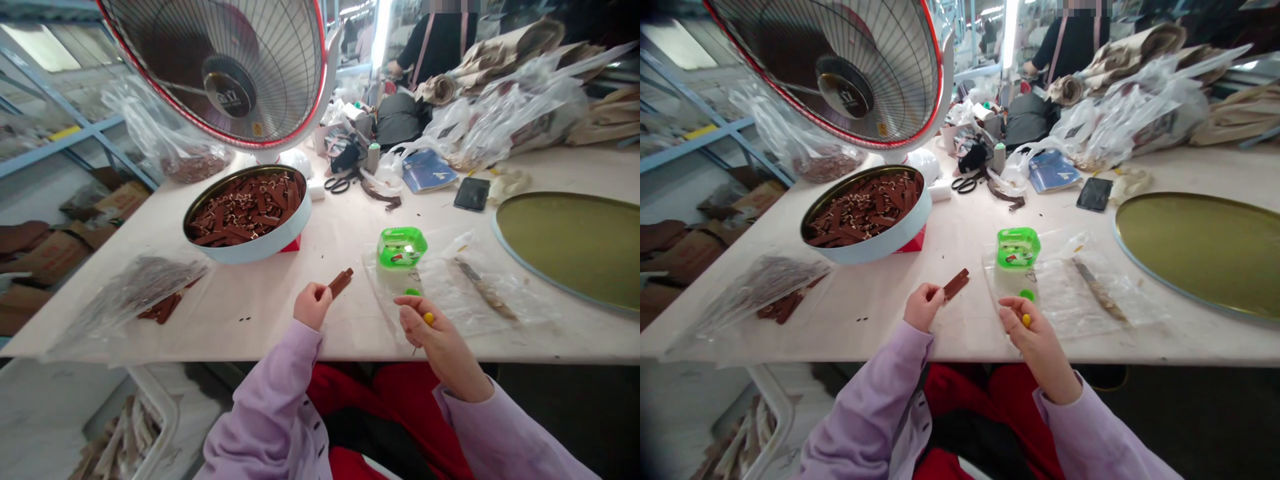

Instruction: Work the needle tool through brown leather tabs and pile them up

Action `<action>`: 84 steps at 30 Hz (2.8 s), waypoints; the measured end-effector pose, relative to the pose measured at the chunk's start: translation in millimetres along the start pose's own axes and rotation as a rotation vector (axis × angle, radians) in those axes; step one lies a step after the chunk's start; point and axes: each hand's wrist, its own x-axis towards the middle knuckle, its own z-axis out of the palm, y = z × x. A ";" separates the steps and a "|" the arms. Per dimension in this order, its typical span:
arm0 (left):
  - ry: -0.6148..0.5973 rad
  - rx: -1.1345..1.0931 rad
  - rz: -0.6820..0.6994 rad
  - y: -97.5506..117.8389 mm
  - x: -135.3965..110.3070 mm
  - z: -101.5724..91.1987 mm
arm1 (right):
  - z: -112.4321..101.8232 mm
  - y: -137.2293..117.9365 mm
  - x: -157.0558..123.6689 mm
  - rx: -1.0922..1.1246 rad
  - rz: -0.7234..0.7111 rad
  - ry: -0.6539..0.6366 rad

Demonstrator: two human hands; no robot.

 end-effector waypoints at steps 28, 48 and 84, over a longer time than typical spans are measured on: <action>-0.014 1.100 0.297 75.4 162.1 -164.7 | 3.5 -17.5 -40.1 -0.147 0.025 -0.062; -0.560 -0.377 0.307 96.1 -79.6 -47.1 | 22.6 -51.9 -68.1 -0.158 -0.226 -0.178; -0.581 -0.491 0.023 56.0 -95.3 -18.2 | 5.5 -29.1 -50.2 0.171 0.158 -0.282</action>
